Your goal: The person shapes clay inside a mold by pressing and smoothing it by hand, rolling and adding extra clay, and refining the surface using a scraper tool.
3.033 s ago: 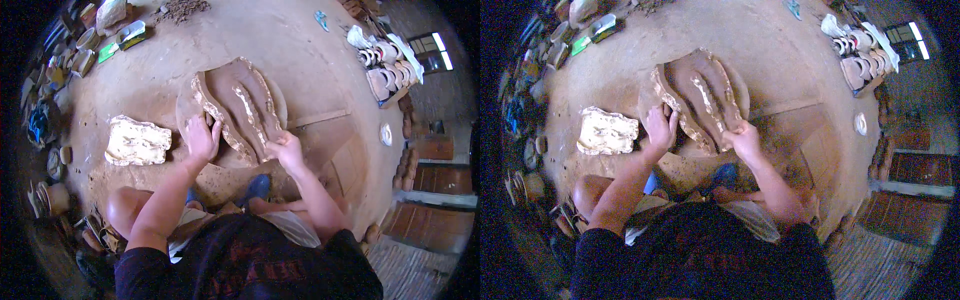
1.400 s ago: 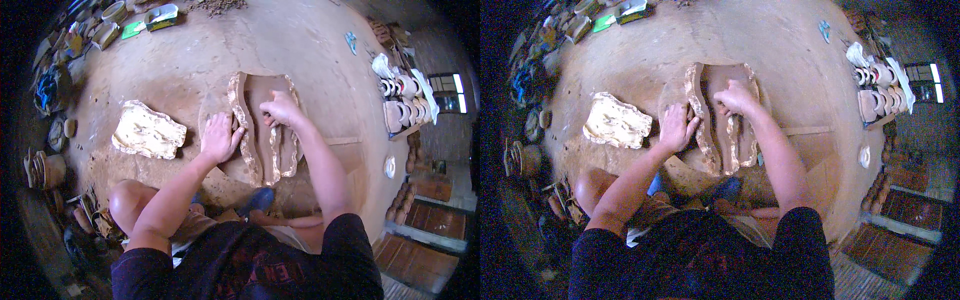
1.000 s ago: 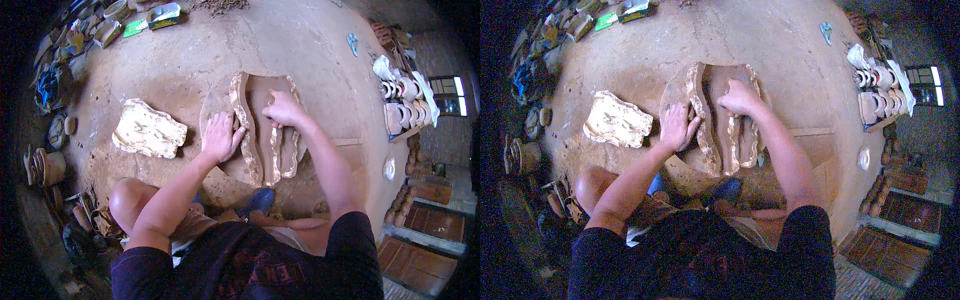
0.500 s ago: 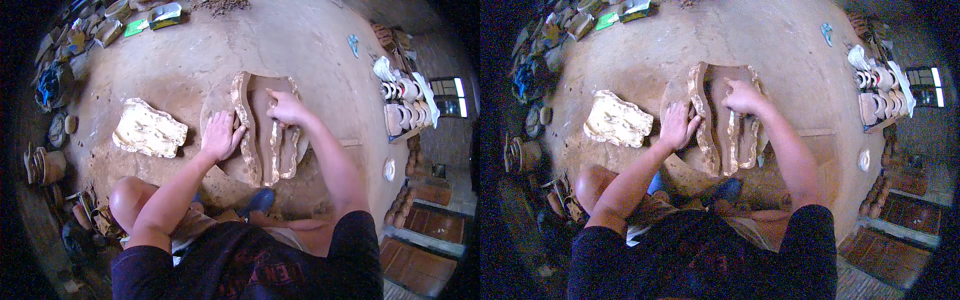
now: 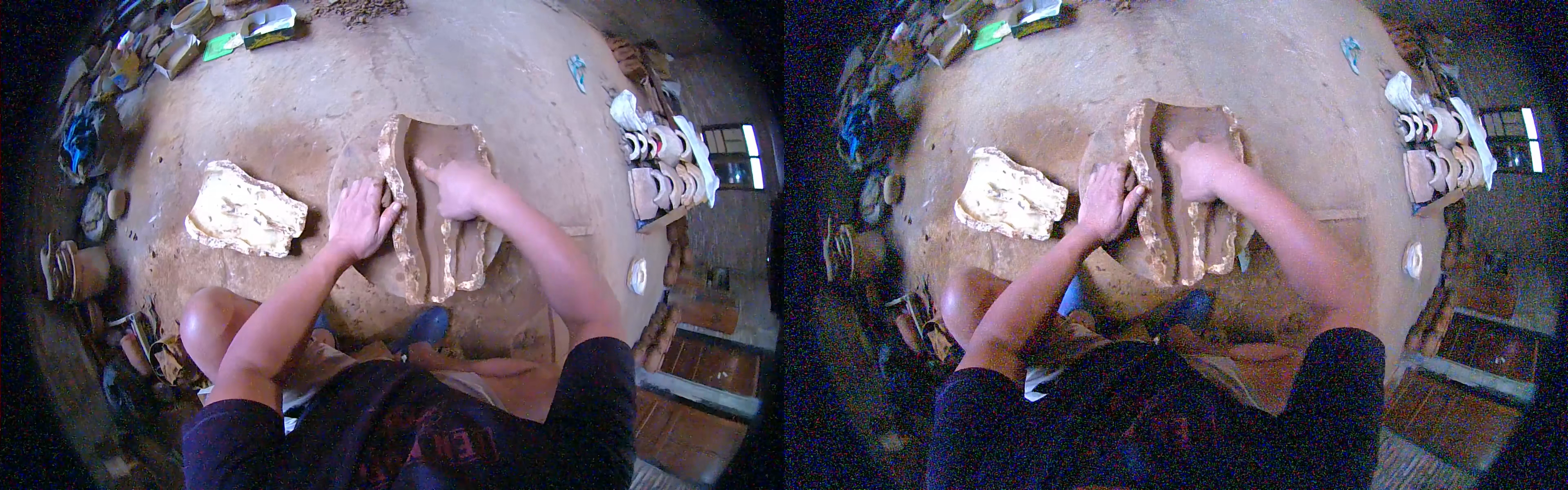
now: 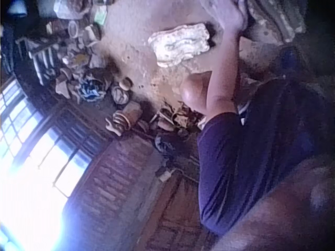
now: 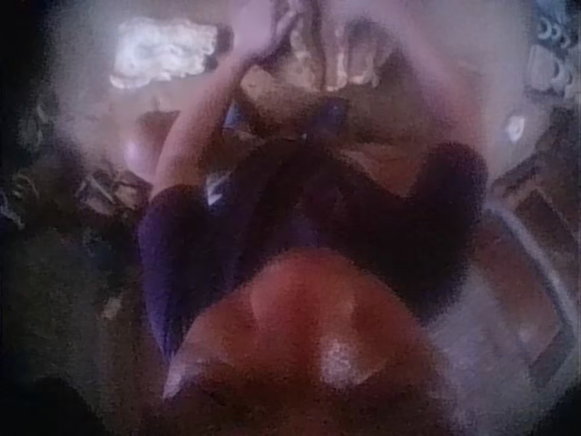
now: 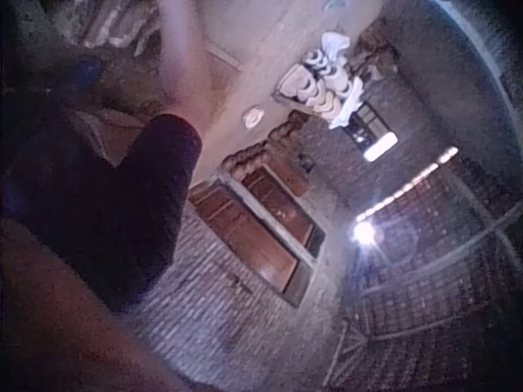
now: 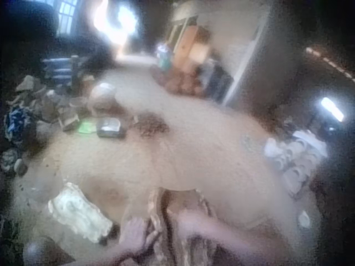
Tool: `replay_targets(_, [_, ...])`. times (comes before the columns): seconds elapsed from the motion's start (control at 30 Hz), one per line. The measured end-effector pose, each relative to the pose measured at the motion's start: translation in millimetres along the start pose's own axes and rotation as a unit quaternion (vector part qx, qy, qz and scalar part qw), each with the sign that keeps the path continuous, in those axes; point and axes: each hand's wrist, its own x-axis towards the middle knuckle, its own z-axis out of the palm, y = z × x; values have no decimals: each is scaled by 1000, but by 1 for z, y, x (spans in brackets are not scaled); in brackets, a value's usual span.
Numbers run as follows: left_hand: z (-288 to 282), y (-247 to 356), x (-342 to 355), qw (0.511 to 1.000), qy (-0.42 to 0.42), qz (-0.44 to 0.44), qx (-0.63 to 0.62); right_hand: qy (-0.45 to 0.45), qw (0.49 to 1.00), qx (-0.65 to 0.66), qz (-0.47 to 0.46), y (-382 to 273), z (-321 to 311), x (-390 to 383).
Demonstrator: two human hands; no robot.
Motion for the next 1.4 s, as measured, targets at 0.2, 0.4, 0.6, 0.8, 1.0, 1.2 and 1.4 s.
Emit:
replay_targets(0.2, [1,-3,1,1000,19,4,-2,22,999,-13,-31,-5,-2,-8])
replay_targets(0.4, [1,3,3,1000,6,2,-14,75,991,112,-16,7,9,19])
replay_targets(0.6, [0,-4,0,1000,8,5,-4,12,994,110,3,-29,25,-12])
replay_targets(0.8, [2,-7,3,1000,-1,8,8,-62,992,109,-16,-60,57,-58])
replay_targets(1.0, [0,-10,18,987,65,-28,-144,111,965,232,-44,-61,112,-119])
replay_targets(1.2, [-25,89,2,924,-71,-22,-376,393,693,588,139,-47,103,-143])
replay_targets(1.4, [-12,116,-13,858,-87,-15,-506,498,782,374,-16,-54,107,-147])
